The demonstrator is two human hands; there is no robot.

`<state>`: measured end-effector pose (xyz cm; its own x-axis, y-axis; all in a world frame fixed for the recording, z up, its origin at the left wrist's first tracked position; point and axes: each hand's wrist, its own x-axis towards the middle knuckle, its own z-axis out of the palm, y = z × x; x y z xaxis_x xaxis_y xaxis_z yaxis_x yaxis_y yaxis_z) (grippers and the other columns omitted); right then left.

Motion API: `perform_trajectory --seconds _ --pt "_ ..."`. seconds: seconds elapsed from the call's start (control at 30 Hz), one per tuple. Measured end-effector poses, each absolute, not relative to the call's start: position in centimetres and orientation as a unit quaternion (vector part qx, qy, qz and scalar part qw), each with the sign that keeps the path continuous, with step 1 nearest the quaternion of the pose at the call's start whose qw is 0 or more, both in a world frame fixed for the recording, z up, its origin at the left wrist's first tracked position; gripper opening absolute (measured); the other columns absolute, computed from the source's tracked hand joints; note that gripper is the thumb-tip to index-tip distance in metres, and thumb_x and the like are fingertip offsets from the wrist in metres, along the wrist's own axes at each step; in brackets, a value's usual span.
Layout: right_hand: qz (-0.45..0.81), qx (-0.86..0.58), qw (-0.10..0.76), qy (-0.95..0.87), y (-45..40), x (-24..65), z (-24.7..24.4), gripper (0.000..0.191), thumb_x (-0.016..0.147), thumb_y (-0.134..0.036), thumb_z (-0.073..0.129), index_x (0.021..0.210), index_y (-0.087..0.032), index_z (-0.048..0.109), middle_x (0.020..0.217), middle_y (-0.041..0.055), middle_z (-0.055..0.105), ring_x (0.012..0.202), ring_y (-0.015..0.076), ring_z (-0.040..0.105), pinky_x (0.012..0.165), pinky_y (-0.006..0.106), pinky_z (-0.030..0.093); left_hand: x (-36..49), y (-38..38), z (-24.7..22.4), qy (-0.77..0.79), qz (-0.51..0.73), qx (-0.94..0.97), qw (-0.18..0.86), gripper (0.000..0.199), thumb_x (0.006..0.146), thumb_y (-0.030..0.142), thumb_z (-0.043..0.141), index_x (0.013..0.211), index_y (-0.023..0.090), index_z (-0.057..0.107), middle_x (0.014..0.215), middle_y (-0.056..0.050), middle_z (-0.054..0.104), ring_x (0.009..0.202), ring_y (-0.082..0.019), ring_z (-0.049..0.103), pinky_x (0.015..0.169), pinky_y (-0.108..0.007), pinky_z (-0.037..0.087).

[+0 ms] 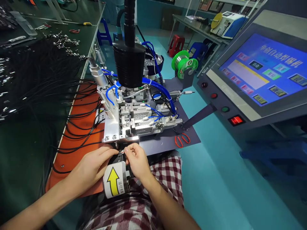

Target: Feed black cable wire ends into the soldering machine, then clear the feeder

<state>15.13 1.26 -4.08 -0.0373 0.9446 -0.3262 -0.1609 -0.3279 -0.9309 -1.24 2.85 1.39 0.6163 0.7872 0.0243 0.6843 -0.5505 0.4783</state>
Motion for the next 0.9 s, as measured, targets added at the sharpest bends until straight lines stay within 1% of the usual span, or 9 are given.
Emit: perform_trajectory --seconds 0.07,0.17,0.23,0.33,0.43,0.5,0.6,0.77,0.9 --pt "0.623 -0.528 0.449 -0.364 1.3 15.1 -4.3 0.027 0.079 -0.043 0.059 0.070 -0.019 0.050 0.054 -0.0064 0.047 0.047 0.0099 0.045 0.049 0.024 0.034 -1.2 2.7 1.4 0.425 0.111 0.876 0.198 0.028 0.085 0.007 0.037 0.093 0.017 0.062 0.089 -0.007 0.062 0.075 -0.017 0.059 0.064 -0.026 0.048" --pt "0.655 -0.509 0.450 -0.332 1.4 15.0 -4.5 0.029 0.077 -0.044 0.060 0.068 -0.019 0.049 0.052 -0.0068 0.047 0.045 0.0091 0.042 0.049 0.024 0.033 -0.8 2.1 1.8 0.440 0.068 0.890 0.104 0.025 0.085 0.008 0.042 0.095 0.018 0.063 0.093 -0.009 0.061 0.081 -0.022 0.057 0.066 -0.032 0.048" --pt "0.673 -0.498 0.448 -0.312 1.4 14.9 -4.6 0.030 0.075 -0.046 0.062 0.068 -0.019 0.049 0.051 -0.0070 0.046 0.045 0.0090 0.042 0.048 0.024 0.032 -0.5 1.6 2.1 0.449 0.016 0.891 0.061 0.025 0.083 0.008 0.045 0.099 0.017 0.062 0.091 -0.009 0.060 0.080 -0.025 0.055 0.065 -0.035 0.047" --pt "0.679 -0.491 0.448 -0.312 1.5 14.9 -4.8 0.032 0.074 -0.047 0.063 0.068 -0.019 0.049 0.054 -0.0066 0.048 0.045 0.0091 0.043 0.049 0.024 0.032 -0.2 1.1 2.5 0.467 -0.022 0.878 0.103 0.031 0.081 0.006 0.047 0.108 0.015 0.058 0.093 -0.009 0.059 0.080 -0.024 0.055 0.064 -0.034 0.049" --pt "0.679 -0.481 0.450 -0.325 1.5 15.1 -4.8 0.033 0.075 -0.049 0.062 0.068 -0.019 0.049 0.057 -0.0060 0.049 0.047 0.0095 0.044 0.051 0.025 0.034 -0.3 1.0 2.6 0.485 0.007 0.858 0.170 0.033 0.083 0.010 0.045 0.114 0.017 0.054 0.100 -0.008 0.058 0.088 -0.023 0.055 0.071 -0.034 0.050" --pt "0.675 -0.476 0.453 -0.335 1.5 15.2 -4.7 0.034 0.078 -0.049 0.059 0.067 -0.019 0.049 0.058 -0.0054 0.049 0.048 0.0098 0.045 0.052 0.025 0.035 -0.4 0.9 2.5 0.488 0.031 0.851 0.193 0.033 0.086 0.011 0.042 0.116 0.018 0.054 0.101 -0.008 0.058 0.089 -0.022 0.056 0.073 -0.034 0.051" --pt "0.670 -0.476 0.451 -0.347 1.5 15.2 -4.6 0.035 0.081 -0.051 0.055 0.066 -0.019 0.048 0.059 -0.0046 0.050 0.049 0.0104 0.046 0.053 0.026 0.036 -0.4 0.6 1.9 0.485 0.070 0.851 0.188 0.034 0.085 0.009 0.040 0.114 0.017 0.057 0.100 -0.009 0.059 0.088 -0.021 0.057 0.073 -0.033 0.052" --pt "0.657 -0.486 0.459 -0.348 1.3 15.0 -4.7 0.031 0.077 -0.048 0.060 0.070 -0.020 0.049 0.057 -0.0055 0.049 0.049 0.0108 0.046 0.053 0.026 0.037 -0.4 0.3 0.7 0.477 0.136 0.857 0.143 0.036 0.082 0.005 0.040 0.112 0.017 0.058 0.100 -0.009 0.062 0.086 -0.020 0.060 0.072 -0.031 0.054" --pt "0.656 -0.492 0.454 -0.349 1.2 14.9 -4.6 0.027 0.080 -0.044 0.057 0.071 -0.020 0.049 0.053 -0.0058 0.048 0.049 0.0111 0.044 0.052 0.025 0.034 -0.6 0.4 0.4 0.465 0.150 0.862 0.137 0.036 0.083 0.006 0.039 0.114 0.015 0.056 0.101 -0.010 0.063 0.087 -0.020 0.060 0.073 -0.031 0.055"
